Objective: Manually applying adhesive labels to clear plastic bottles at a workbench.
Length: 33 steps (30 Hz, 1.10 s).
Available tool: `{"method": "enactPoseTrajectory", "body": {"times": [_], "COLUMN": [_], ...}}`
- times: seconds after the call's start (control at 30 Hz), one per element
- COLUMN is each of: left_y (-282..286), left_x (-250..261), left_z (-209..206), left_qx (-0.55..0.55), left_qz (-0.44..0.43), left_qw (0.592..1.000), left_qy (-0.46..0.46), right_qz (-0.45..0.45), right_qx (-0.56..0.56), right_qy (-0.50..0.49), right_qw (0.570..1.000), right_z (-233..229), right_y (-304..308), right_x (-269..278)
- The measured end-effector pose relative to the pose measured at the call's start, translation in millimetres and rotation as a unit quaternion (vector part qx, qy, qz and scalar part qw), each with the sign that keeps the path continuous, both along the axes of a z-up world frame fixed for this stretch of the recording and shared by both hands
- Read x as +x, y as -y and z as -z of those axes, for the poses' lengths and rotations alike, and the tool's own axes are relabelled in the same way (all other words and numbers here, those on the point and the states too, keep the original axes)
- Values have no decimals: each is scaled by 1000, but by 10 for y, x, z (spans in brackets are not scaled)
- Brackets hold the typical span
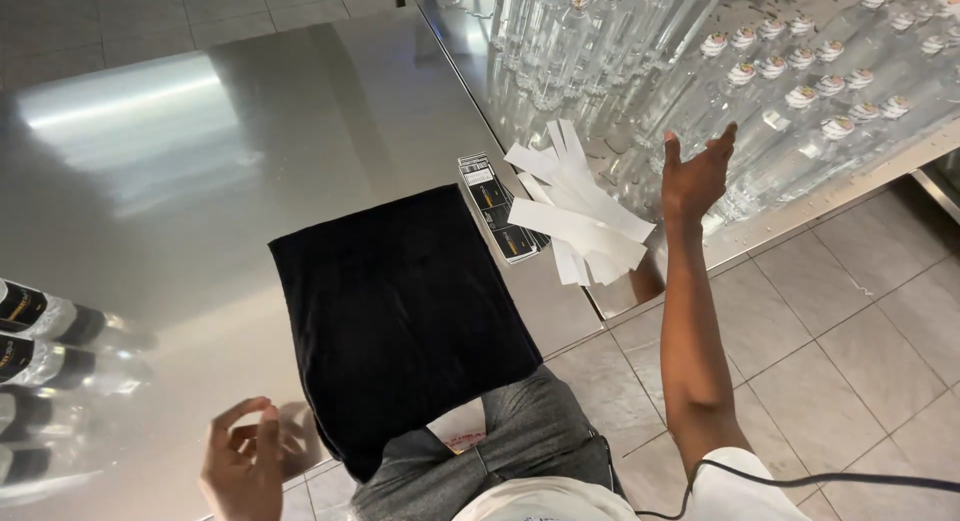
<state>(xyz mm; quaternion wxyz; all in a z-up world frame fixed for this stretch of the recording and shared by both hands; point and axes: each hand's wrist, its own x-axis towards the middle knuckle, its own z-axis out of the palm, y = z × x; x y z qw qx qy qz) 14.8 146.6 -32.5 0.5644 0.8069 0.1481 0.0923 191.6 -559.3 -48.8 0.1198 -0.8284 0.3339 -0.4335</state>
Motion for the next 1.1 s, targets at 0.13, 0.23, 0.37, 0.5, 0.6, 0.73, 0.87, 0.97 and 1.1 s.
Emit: {"method": "enactPoseTrajectory", "body": {"times": [0.13,0.23,0.37,0.5,0.6,0.73,0.87,0.97,1.1], "left_y": [222,413,649,728,764,817,847,771,624], "left_x": [-244,-344,-381,-391,-411,-465,-538,-596,-556], "left_z": [-22,-52,289,448,301,261,261,253,173], "left_qx": [-84,-35,226,364,413,466,505,507,360], "left_qz": [14,35,173,204,208,201,176,161,136], "left_qw": [996,998,944,889,866,852,839,843,915], "left_qy": [33,28,166,188,190,132,103,82,124], "right_qz": [54,46,-8,-137,-248,-439,-507,-530,-543], "right_qx": [45,38,3,-39,158,283,420,415,447], "right_qy": [-79,-43,23,15,-63,-128,-344,-423,-429], "right_qw": [994,997,1000,990,954,843,669,606,567], "right_z": [-62,-111,-221,-487,-959,-1153,-1148,-1012,-872], "right_y": [107,136,-66,-591,-1393,-2410,-3463,-4061,-4585], "right_x": [183,197,-45,-492,-814,-796,-643,-555,-533]}}
